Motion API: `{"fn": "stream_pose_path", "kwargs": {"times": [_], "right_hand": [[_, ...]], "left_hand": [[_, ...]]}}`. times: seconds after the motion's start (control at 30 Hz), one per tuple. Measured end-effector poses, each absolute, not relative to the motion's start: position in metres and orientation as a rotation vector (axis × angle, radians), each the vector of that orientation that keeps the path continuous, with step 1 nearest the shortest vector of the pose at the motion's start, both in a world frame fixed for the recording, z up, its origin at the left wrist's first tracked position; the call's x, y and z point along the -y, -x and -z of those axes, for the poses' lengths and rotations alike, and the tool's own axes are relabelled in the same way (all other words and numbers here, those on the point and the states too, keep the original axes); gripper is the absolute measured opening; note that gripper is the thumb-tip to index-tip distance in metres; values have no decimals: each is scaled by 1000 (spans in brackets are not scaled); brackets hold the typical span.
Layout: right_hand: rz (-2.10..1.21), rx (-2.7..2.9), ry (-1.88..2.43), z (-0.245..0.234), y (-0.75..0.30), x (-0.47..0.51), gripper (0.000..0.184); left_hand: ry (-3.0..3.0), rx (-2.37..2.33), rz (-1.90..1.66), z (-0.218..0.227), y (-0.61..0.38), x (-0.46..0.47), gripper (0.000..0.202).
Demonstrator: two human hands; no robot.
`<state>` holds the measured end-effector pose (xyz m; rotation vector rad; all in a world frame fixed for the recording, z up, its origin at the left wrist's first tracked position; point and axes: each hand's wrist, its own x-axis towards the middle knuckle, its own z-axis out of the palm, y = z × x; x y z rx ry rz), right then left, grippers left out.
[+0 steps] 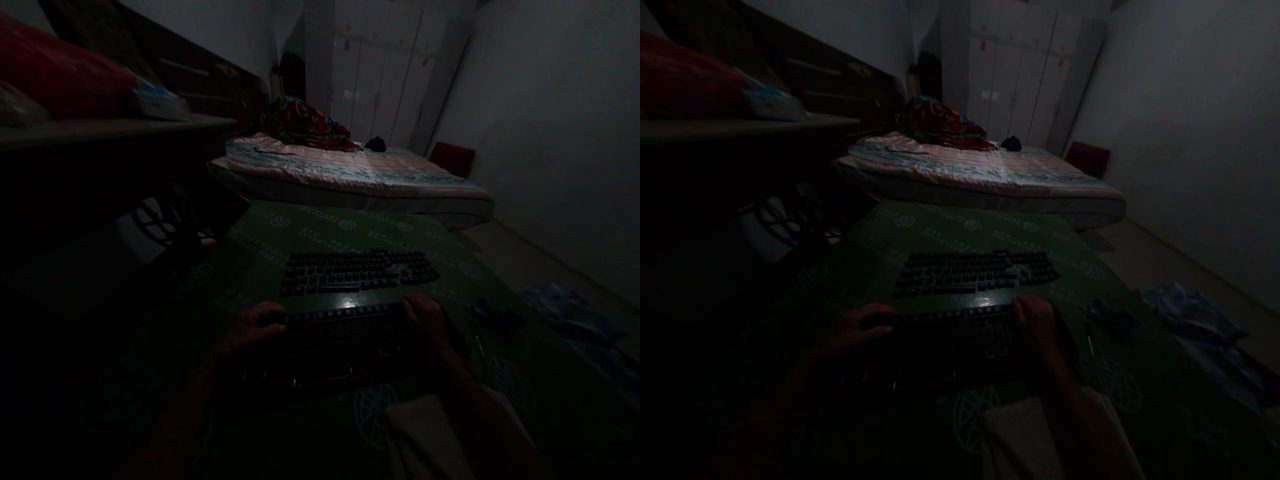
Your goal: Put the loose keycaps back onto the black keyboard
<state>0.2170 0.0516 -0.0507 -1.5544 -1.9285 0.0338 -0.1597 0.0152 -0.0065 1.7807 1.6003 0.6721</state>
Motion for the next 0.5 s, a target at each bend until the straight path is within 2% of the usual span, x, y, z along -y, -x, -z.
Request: {"fn": "stream_pose_path", "kwargs": {"times": [0.5], "right_hand": [[-46,1943,1555,46,-214,-47,27]], "left_hand": [[-1770,-1642,-618,1,158,-14,43]]}}
